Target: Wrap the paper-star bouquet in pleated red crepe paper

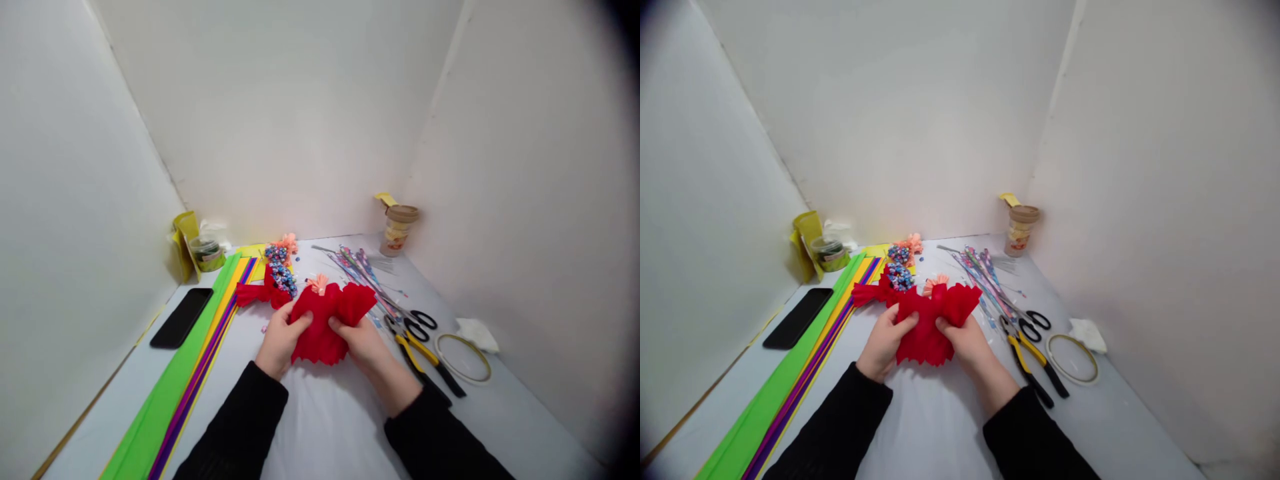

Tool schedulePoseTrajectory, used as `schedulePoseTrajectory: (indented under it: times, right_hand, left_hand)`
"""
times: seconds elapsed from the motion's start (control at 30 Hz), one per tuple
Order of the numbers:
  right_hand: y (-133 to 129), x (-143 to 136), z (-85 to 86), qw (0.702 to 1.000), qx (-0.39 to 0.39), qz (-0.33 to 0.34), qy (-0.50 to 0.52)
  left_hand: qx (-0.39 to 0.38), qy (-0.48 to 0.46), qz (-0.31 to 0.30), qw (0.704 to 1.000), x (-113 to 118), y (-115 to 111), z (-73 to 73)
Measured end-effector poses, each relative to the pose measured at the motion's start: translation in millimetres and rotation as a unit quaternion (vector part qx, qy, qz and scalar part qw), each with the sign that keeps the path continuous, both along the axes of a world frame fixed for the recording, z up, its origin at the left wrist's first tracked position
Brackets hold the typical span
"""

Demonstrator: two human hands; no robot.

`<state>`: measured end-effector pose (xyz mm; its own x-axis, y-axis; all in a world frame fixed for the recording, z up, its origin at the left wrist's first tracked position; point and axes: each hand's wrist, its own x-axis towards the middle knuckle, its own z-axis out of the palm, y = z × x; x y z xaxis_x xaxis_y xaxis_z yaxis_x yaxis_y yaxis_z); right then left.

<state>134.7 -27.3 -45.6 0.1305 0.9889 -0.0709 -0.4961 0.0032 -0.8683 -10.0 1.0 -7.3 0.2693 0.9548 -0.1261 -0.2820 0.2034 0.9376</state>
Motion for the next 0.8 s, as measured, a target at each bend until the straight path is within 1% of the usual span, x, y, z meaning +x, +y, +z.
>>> schedulePoseTrajectory:
  times: [0.1, 0.13, 0.27, 0.3, 0.43, 0.53, 0.63, 0.8]
  right_hand:
    - [0.0, 0.4, 1.0, 0.999, 0.001, -0.01, 0.03]
    - [-0.2, 0.4, 1.8, 0.999, 0.004, -0.009, 0.032]
    - [-1.7, 0.2, 4.1, 1.0, 0.009, 0.017, 0.018]
    - [-1.9, 0.4, 4.0, 1.0, 0.006, 0.019, 0.011]
    - [-1.3, 2.0, 3.3, 0.998, 0.001, 0.01, -0.059]
    - [-0.5, 2.5, 3.7, 0.993, -0.004, -0.013, -0.116]
    - [0.1, 1.2, 3.0, 0.993, 0.002, -0.017, -0.12]
    - [0.3, -3.8, 0.9, 0.996, 0.023, -0.006, -0.09]
  left_hand:
    - [-0.009, -0.019, 0.056, 0.998, -5.6, 3.1, 3.7]
    - [-0.002, -0.016, 0.053, 0.998, -7.2, 3.8, 4.4]
    - [0.044, 0.022, -0.05, 0.998, -9.5, 3.7, 4.2]
    - [0.042, 0.032, -0.061, 0.997, -8.9, 3.1, 3.5]
    - [0.002, 0.037, -0.031, 0.999, -5.2, 0.1, -0.3]
    - [0.01, 0.05, -0.035, 0.998, -2.9, -1.0, -3.4]
    - [0.044, 0.097, -0.03, 0.994, -0.9, -0.9, -5.9]
    - [0.093, 0.148, -0.025, 0.984, 4.1, -0.4, -7.4]
